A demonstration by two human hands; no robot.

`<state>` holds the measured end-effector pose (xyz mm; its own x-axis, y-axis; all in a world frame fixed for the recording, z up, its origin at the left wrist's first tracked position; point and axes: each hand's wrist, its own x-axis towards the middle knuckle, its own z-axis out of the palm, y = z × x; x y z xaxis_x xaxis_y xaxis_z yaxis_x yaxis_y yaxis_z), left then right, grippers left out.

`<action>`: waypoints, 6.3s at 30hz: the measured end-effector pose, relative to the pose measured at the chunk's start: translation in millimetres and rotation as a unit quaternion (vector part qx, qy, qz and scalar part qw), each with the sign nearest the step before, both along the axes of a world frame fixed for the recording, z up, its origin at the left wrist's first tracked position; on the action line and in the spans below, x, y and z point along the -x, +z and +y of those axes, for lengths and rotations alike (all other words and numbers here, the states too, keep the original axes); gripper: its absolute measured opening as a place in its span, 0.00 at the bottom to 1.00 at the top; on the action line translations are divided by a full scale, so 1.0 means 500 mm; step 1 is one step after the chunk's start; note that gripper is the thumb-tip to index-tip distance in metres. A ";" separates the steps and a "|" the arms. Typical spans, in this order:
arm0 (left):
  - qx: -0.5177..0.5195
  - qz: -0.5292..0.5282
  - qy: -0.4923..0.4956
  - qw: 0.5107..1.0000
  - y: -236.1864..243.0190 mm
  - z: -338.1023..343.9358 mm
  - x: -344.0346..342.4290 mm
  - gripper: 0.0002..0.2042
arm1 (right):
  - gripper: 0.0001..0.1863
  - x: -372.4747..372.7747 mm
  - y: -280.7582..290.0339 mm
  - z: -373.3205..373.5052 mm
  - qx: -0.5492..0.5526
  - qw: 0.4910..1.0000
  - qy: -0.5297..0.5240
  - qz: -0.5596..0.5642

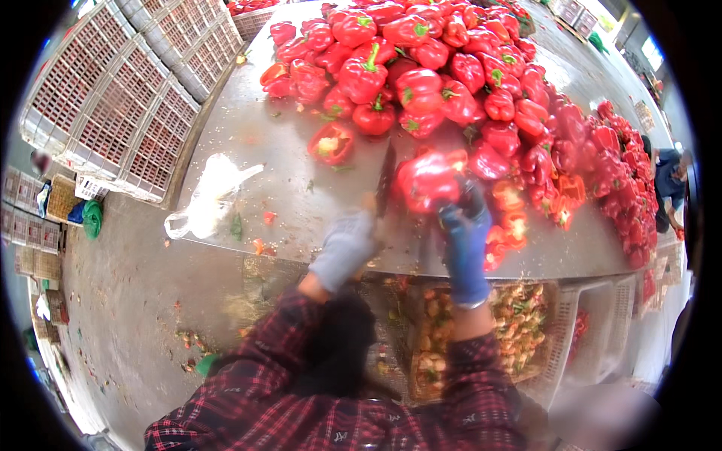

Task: The person repeatedly picks red bell peppers from a pile on a metal table, cuts off the stems with a knife, removes the seeds and core, and places the cleaned peppers into a white basket. The process is continuous and repetitive throughout the clip.

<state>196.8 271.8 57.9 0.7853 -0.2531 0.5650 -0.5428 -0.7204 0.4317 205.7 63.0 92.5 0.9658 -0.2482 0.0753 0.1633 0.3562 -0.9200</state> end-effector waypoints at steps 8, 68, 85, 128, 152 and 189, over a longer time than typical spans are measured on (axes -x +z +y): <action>-0.044 0.183 0.058 0.980 0.039 0.071 0.042 0.23 | 0.26 0.099 -0.086 0.078 -0.060 0.991 0.048 0.109; -0.089 0.245 0.038 0.965 0.073 0.200 0.186 0.26 | 0.46 -0.070 -0.092 0.174 0.648 0.758 0.072 0.017; -0.222 0.230 0.073 0.945 0.092 0.170 0.183 0.30 | 0.43 -0.094 -0.105 0.176 0.683 0.729 0.026 -0.033; -0.224 0.188 0.054 0.955 0.083 0.094 0.088 0.27 | 0.39 -0.074 -0.090 0.189 0.638 0.769 0.033 -0.016; -0.073 0.097 -0.036 0.992 0.138 0.165 0.168 0.22 | 0.26 -0.009 -0.178 0.115 0.191 0.976 0.050 0.093; 0.037 0.152 -0.006 0.988 0.093 0.120 -0.029 0.10 | 0.26 0.055 -0.127 0.117 0.343 0.937 -0.062 -0.010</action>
